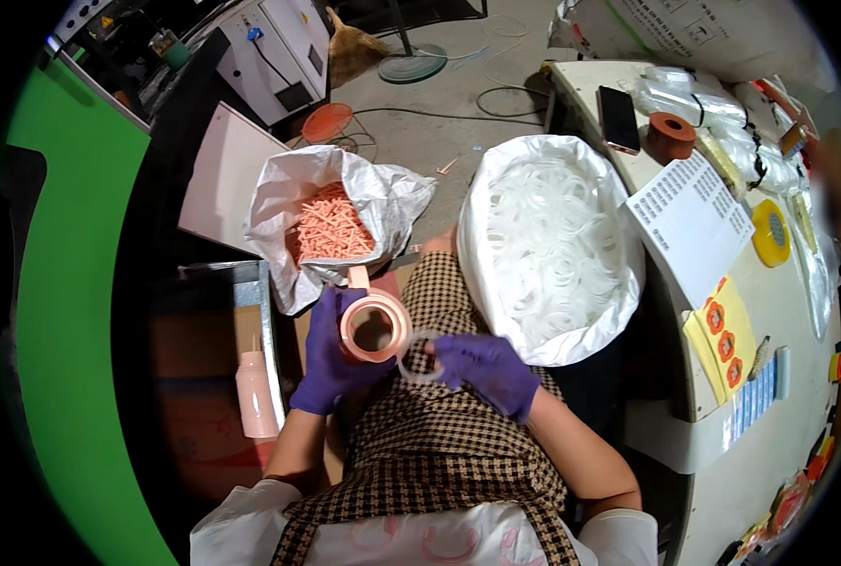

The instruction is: The person holds a pink pitcher and applies a circular sticker to its side by hand. They peel the sticker from a sheet on the table, press it onto the pitcher, and place the pitcher into a box.

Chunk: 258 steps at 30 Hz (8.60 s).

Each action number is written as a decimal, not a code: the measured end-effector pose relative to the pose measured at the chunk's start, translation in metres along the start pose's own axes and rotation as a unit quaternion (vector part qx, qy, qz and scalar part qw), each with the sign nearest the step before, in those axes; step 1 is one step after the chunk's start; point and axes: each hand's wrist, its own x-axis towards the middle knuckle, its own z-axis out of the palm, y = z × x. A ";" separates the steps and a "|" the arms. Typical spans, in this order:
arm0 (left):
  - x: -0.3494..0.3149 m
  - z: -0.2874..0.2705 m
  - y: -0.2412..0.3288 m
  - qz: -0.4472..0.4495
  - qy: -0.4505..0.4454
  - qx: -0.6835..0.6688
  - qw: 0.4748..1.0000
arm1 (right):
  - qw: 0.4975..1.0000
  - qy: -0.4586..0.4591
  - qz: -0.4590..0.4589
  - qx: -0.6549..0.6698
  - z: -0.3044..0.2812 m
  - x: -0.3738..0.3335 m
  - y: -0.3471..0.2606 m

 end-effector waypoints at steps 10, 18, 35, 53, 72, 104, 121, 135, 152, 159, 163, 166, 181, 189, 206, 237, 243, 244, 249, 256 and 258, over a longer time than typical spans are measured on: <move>-0.004 -0.002 -0.001 -0.012 -0.024 0.018 0.999 | 0.782 0.007 -0.214 -0.585 -0.009 -0.003 0.036; 0.002 0.003 0.006 0.034 -0.016 0.016 0.999 | 0.918 -0.018 -0.292 -0.268 0.043 0.030 -0.048; 0.003 0.021 0.022 0.054 -0.063 0.033 0.996 | 0.877 0.119 -0.219 -0.412 0.058 0.030 -0.020; 0.010 0.021 0.027 0.070 -0.062 0.047 0.994 | 0.872 0.047 -0.202 -0.444 0.040 0.042 -0.026; 0.011 0.031 0.047 0.144 -0.222 0.138 0.954 | 0.913 0.051 -0.254 -0.314 0.017 -0.038 -0.002; -0.039 0.169 0.013 0.398 0.479 0.779 0.068 | 0.866 0.370 -0.211 -0.262 -0.135 -0.110 -0.079; -0.016 0.079 -0.012 -0.093 0.237 0.191 -0.948 | 0.892 0.424 -0.153 -0.025 -0.146 -0.056 -0.084; 0.104 0.155 0.012 0.025 0.296 0.338 -0.893 | 0.717 0.591 -0.204 -0.309 -0.139 -0.189 -0.063; 0.139 0.166 0.036 0.129 0.338 0.426 -0.829 | 0.575 0.690 -0.072 -0.434 -0.269 -0.196 -0.049; 0.121 0.168 0.021 0.169 0.331 0.412 -0.832 | 0.663 0.621 -0.150 -0.390 -0.286 -0.210 -0.032; 0.109 0.177 0.013 0.198 0.290 0.423 -0.835 | 0.844 0.516 -0.143 0.019 -0.280 -0.225 -0.056; 0.109 0.193 0.006 0.132 0.274 0.382 -0.873 | 0.801 0.454 -0.268 -0.283 -0.269 -0.255 -0.061; 0.114 0.189 0.037 0.180 0.280 0.316 -0.888 | 0.933 0.238 -0.066 -0.261 -0.039 -0.100 -0.063; 0.112 0.189 0.039 0.196 0.273 0.336 -0.880 | 0.926 0.278 -0.061 -0.249 -0.028 -0.095 -0.053; 0.109 0.188 0.012 0.115 0.321 0.480 -0.808 | 0.718 0.211 -0.264 -0.609 -0.047 -0.157 -0.013; 0.220 0.215 0.129 0.023 0.579 0.143 -0.802 | 0.607 0.400 -0.147 -0.671 -0.204 -0.133 -0.113; 0.209 0.257 0.104 -0.066 0.559 0.123 -0.817 | 0.627 0.396 -0.124 -0.660 -0.212 -0.117 -0.113; 0.209 0.257 0.104 -0.063 0.568 0.129 -0.810 | 0.611 0.407 -0.127 -0.666 -0.212 -0.113 -0.111; 0.209 0.252 0.110 -0.039 0.593 0.125 -0.794 | 0.595 0.410 -0.152 -0.674 -0.219 -0.112 -0.108; 0.206 0.259 0.106 -0.061 0.574 0.127 -0.807 | 0.599 0.375 -0.146 -0.693 -0.221 -0.108 -0.110; 0.205 0.255 0.108 -0.040 0.577 0.120 -0.807 | 0.603 0.377 -0.130 -0.691 -0.219 -0.104 -0.112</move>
